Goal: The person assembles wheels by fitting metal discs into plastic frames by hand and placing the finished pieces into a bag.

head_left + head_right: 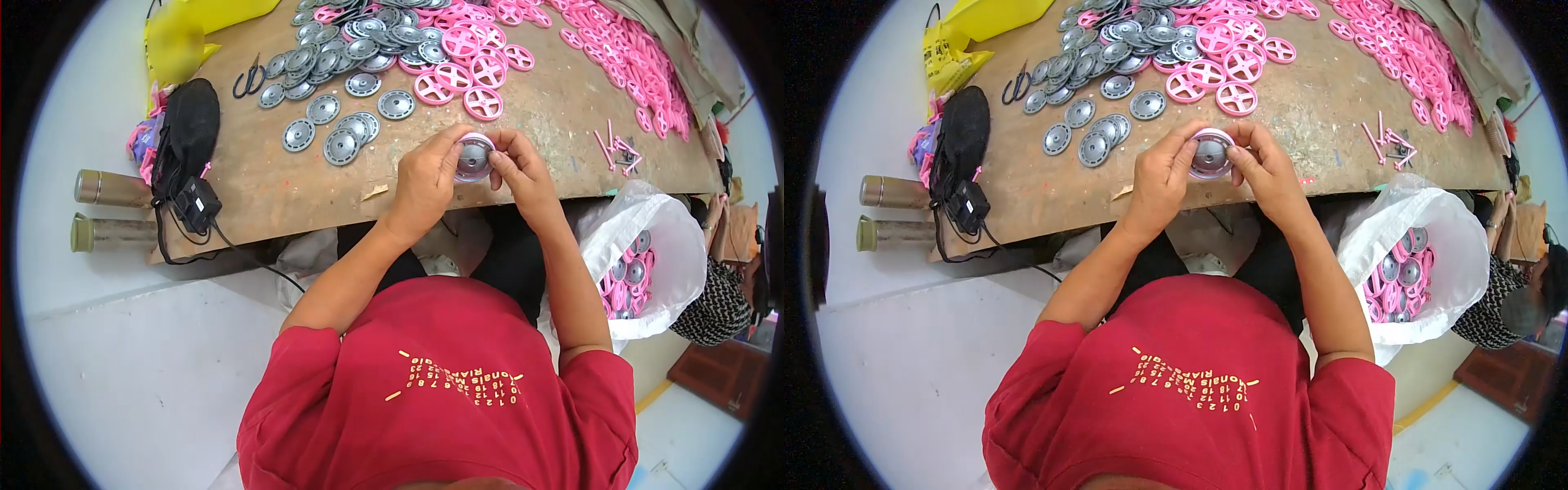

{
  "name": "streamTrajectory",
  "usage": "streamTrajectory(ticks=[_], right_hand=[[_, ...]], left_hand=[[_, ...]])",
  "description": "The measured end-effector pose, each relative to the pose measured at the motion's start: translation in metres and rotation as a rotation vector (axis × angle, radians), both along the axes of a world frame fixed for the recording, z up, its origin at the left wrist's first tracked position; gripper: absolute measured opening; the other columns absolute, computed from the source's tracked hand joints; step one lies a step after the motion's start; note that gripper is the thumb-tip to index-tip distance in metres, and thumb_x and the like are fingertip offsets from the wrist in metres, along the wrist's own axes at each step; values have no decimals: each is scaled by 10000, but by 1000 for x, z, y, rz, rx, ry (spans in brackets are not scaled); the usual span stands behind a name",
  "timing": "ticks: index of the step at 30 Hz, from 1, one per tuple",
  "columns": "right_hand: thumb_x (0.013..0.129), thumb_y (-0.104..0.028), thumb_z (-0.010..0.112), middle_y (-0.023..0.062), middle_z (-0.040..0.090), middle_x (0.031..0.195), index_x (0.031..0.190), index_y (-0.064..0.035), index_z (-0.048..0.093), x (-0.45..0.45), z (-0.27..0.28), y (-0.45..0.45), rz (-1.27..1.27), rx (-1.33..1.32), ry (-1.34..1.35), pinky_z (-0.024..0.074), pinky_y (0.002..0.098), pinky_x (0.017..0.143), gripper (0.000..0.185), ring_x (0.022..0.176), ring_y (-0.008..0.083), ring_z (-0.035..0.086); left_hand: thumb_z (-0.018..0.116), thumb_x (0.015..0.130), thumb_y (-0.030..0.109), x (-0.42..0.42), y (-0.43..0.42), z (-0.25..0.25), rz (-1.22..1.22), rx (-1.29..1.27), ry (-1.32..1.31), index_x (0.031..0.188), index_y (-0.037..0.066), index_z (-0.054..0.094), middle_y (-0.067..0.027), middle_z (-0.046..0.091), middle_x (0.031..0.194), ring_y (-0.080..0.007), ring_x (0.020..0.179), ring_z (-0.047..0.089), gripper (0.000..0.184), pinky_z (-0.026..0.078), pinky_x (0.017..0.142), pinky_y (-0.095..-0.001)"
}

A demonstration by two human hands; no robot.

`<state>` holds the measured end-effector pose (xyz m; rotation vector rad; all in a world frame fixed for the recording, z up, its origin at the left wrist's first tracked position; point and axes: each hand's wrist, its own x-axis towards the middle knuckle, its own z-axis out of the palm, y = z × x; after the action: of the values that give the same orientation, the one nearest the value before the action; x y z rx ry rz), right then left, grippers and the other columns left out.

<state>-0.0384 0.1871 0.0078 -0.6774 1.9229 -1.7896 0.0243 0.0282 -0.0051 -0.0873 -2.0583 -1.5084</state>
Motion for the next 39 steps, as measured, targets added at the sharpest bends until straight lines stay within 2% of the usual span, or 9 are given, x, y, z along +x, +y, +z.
streamTrajectory(ticks=[6,15,18,20,27,30,34,38,39], right_hand=[[940,-175,524,33,591,952,1160,15,537,4,16,6,12,14,-14,430,218,683,291,714,82,525],[953,-171,508,20,572,884,1104,11,556,12,-4,-4,-137,55,76,437,218,637,242,697,83,528],[953,-163,508,26,577,888,1101,9,558,7,-2,-4,-173,11,33,442,222,652,232,696,85,534],[951,-162,510,30,582,903,1094,12,559,7,8,-6,-190,-28,13,443,222,667,231,698,90,541],[912,-77,549,40,586,965,1190,8,485,13,-6,-10,-144,-102,28,447,226,700,297,777,94,555],[904,-63,550,43,587,994,1199,4,482,12,-11,-1,-167,-48,69,449,227,724,309,830,96,556],[903,-73,542,50,585,1042,1164,8,539,25,21,30,-303,47,113,448,242,783,273,896,116,557],[914,-96,528,78,602,1096,1159,37,581,29,54,131,-762,256,385,429,285,915,284,1009,162,567],[917,-108,538,82,603,1097,1160,39,581,31,61,162,-817,298,455,432,284,910,288,1009,159,567]], left_hand=[[500,908,70,-2,-1,2,-77,82,-81,1080,17,598,-187,650,919,-329,822,650,206,499,687,-380],[523,896,78,1,3,3,-4,-79,-34,1058,10,616,-195,647,933,-335,818,646,199,498,699,-358],[530,908,84,5,5,1,-55,50,-66,1137,1,567,-169,661,922,-282,812,664,246,506,694,-341],[531,916,71,6,7,1,-222,526,-244,1227,-9,482,-129,664,922,-200,826,668,324,519,663,-298],[535,905,52,12,12,-5,-230,643,-282,1243,-14,443,-103,657,916,-119,786,650,357,529,625,-245],[541,900,53,8,20,-15,-155,560,-274,1235,-8,456,-106,656,898,-124,771,651,351,531,631,-257],[574,890,91,11,20,-13,-300,604,-226,1277,25,451,-131,658,914,-176,785,663,411,525,682,-287],[646,840,157,10,-8,-10,-185,212,-226,1282,66,473,-158,650,1000,-247,846,660,483,515,732,-356],[650,817,140,5,-21,-18,-26,-62,-195,1224,71,516,-144,645,989,-268,849,644,435,508,737,-379]])
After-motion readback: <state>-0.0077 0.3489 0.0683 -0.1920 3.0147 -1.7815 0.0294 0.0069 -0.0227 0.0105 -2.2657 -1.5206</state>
